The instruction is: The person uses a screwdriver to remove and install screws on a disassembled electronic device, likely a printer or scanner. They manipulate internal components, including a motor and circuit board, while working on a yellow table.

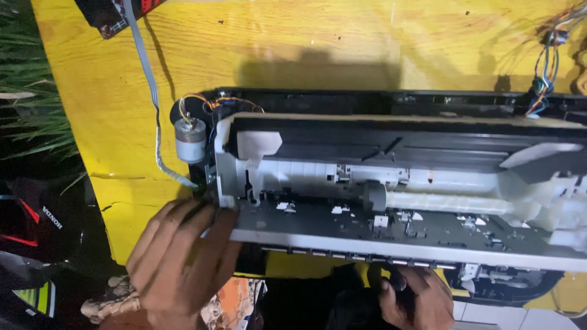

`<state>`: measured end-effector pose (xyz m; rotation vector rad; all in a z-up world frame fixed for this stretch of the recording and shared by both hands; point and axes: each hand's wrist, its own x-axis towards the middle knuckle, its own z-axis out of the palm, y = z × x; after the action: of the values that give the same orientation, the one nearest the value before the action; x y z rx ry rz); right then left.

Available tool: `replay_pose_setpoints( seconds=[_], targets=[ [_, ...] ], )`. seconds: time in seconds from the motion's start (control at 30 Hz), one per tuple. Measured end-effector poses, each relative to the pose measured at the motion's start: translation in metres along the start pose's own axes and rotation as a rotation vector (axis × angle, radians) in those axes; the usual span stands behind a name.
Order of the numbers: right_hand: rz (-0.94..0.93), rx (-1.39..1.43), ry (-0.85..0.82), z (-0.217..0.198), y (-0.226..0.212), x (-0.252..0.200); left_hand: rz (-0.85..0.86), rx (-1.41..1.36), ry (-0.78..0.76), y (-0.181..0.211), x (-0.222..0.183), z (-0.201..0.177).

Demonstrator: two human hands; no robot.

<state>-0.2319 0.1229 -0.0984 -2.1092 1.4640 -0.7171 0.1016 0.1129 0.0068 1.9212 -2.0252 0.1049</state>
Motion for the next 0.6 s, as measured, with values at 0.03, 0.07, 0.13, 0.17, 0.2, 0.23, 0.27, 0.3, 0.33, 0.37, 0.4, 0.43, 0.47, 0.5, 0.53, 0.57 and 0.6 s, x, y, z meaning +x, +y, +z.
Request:
replay_pose_setpoints(
  seconds=[0.03, 0.07, 0.13, 0.17, 0.2, 0.23, 0.27, 0.3, 0.33, 0.37, 0.4, 0.43, 0.47, 0.5, 0.53, 0.57, 0.6],
  targets=[
    [-0.003, 0.000, 0.001, 0.001, 0.006, 0.001, -0.001, 0.002, 0.003, 0.001, 0.001, 0.000],
    [-0.099, 0.009, 0.024, 0.002, 0.010, 0.001, 0.013, 0.018, 0.018, 0.001, 0.003, 0.000],
    [-0.196, 0.017, 0.052, 0.003, 0.015, -0.001, 0.030, 0.036, 0.037, 0.001, 0.001, 0.002],
    [-0.208, -0.001, 0.058, 0.002, 0.016, -0.002, 0.026, 0.026, 0.050, 0.000, -0.003, 0.005],
    [-0.222, -0.017, 0.065, 0.002, 0.017, -0.004, 0.023, 0.019, 0.064, -0.001, -0.007, 0.007],
    [-0.224, -0.015, 0.071, 0.002, 0.015, -0.002, 0.026, 0.022, 0.068, -0.002, -0.009, 0.008],
    [-0.241, -0.027, 0.082, 0.002, 0.014, 0.001, 0.046, 0.031, 0.091, -0.004, -0.011, 0.010],
    [-0.258, -0.039, 0.092, 0.002, 0.013, 0.002, 0.067, 0.040, 0.113, -0.005, -0.014, 0.012],
    [-0.263, -0.038, 0.100, 0.004, 0.019, -0.007, 0.071, 0.044, 0.120, -0.009, -0.016, 0.014],
    [-0.186, -0.087, 0.072, 0.006, 0.025, -0.017, 0.104, 0.032, 0.142, -0.012, -0.018, 0.016],
    [-0.108, -0.136, 0.042, 0.007, 0.031, -0.027, 0.137, 0.018, 0.162, -0.016, -0.021, 0.019],
    [-0.110, -0.135, 0.048, 0.006, 0.027, -0.020, 0.140, 0.021, 0.166, -0.013, -0.016, 0.016],
    [-0.203, -0.096, 0.066, 0.004, 0.024, -0.014, 0.147, 0.032, 0.166, -0.009, -0.012, 0.013],
    [-0.296, -0.056, 0.084, 0.003, 0.022, -0.008, 0.153, 0.043, 0.166, -0.006, -0.008, 0.010],
    [-0.296, -0.059, 0.093, 0.002, 0.018, -0.003, 0.161, 0.042, 0.173, -0.007, -0.011, 0.011],
    [-0.358, -0.031, 0.109, 0.002, 0.016, 0.002, 0.157, 0.083, 0.174, -0.008, -0.013, 0.012],
    [-0.414, -0.006, 0.120, 0.001, 0.014, 0.006, 0.152, 0.117, 0.170, -0.008, -0.016, 0.015]
  ],
)
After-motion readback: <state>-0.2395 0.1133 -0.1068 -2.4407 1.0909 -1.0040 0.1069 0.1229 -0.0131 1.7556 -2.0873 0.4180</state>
